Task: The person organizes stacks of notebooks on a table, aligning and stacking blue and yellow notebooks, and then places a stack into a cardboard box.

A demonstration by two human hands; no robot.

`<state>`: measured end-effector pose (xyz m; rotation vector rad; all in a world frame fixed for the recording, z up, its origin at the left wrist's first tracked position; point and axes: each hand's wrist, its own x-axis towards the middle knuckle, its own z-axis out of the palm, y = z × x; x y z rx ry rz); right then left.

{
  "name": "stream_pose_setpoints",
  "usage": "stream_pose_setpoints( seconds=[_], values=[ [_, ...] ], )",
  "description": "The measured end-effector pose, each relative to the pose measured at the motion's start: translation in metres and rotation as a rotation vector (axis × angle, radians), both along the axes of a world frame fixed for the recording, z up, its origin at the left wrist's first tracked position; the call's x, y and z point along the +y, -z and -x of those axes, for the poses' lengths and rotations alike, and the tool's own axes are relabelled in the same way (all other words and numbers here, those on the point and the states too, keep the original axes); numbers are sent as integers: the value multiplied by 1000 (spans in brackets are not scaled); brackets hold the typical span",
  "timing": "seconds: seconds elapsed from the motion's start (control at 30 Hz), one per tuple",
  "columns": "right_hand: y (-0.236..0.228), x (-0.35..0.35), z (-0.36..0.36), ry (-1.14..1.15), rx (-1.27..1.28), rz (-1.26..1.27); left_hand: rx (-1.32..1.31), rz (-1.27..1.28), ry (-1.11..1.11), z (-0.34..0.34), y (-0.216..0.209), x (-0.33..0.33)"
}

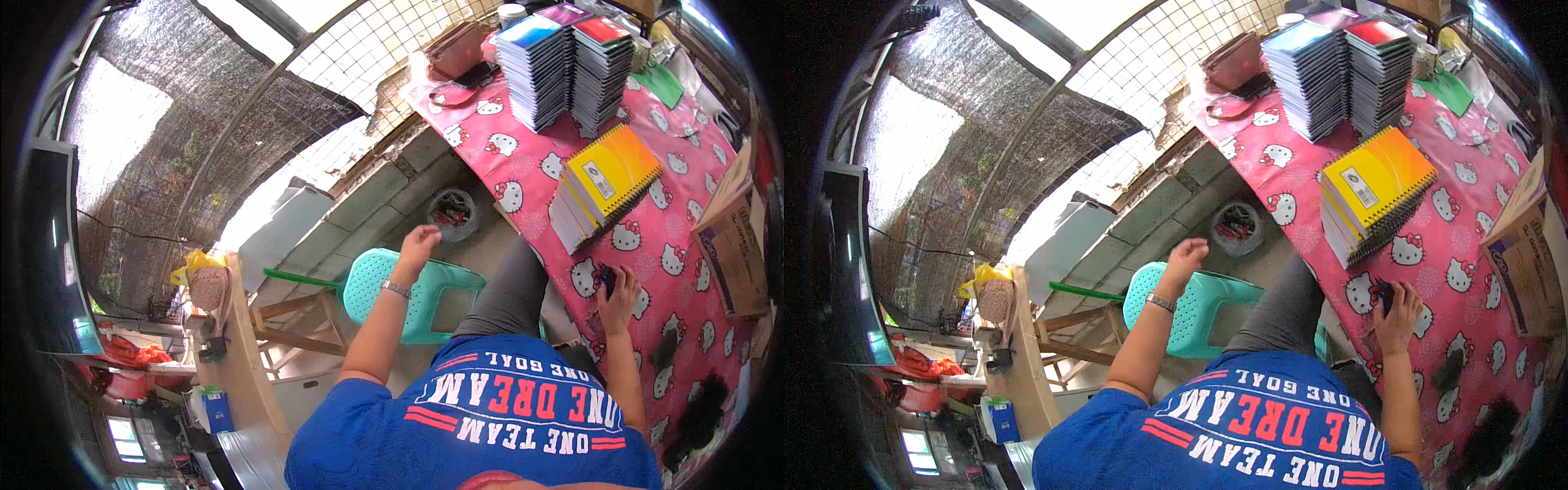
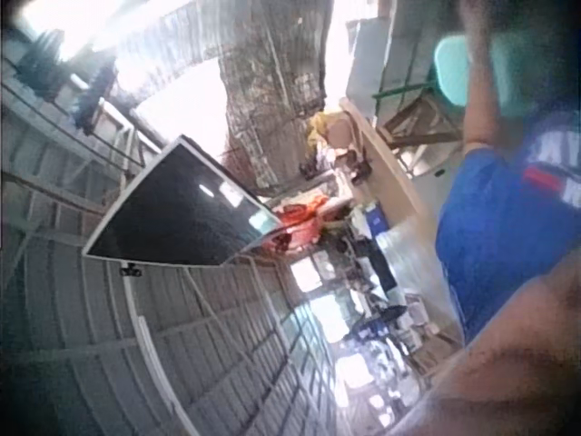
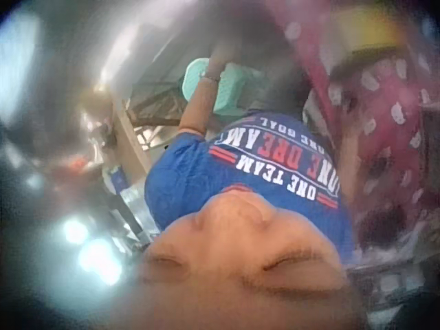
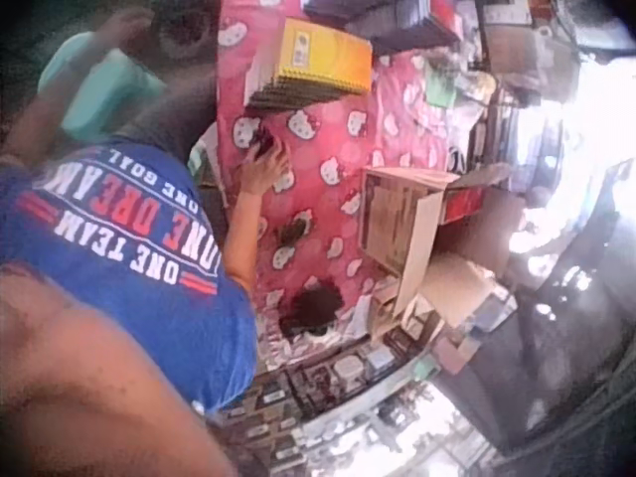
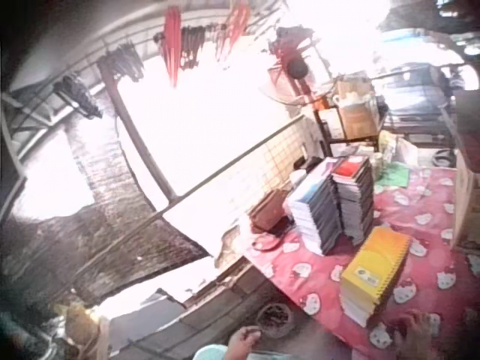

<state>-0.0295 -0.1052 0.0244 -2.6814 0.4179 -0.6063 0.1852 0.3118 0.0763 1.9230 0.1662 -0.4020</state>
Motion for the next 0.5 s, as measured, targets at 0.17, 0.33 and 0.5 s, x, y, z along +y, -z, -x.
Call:
stream_pose_setpoints(
  seconds=[0.17, 0.33, 0.5],
  values=[
    [-40, -12, -3, 38, 137, -155, -472, 348, 295, -19, -154, -112],
    [-128, 8, -9, 43, -328, -455, -965, 197, 975, -27, -252, -233],
    [-156, 22, -21, -154, -505, -337, -921, -153, 1461, -7, -234, -321]
  ],
)
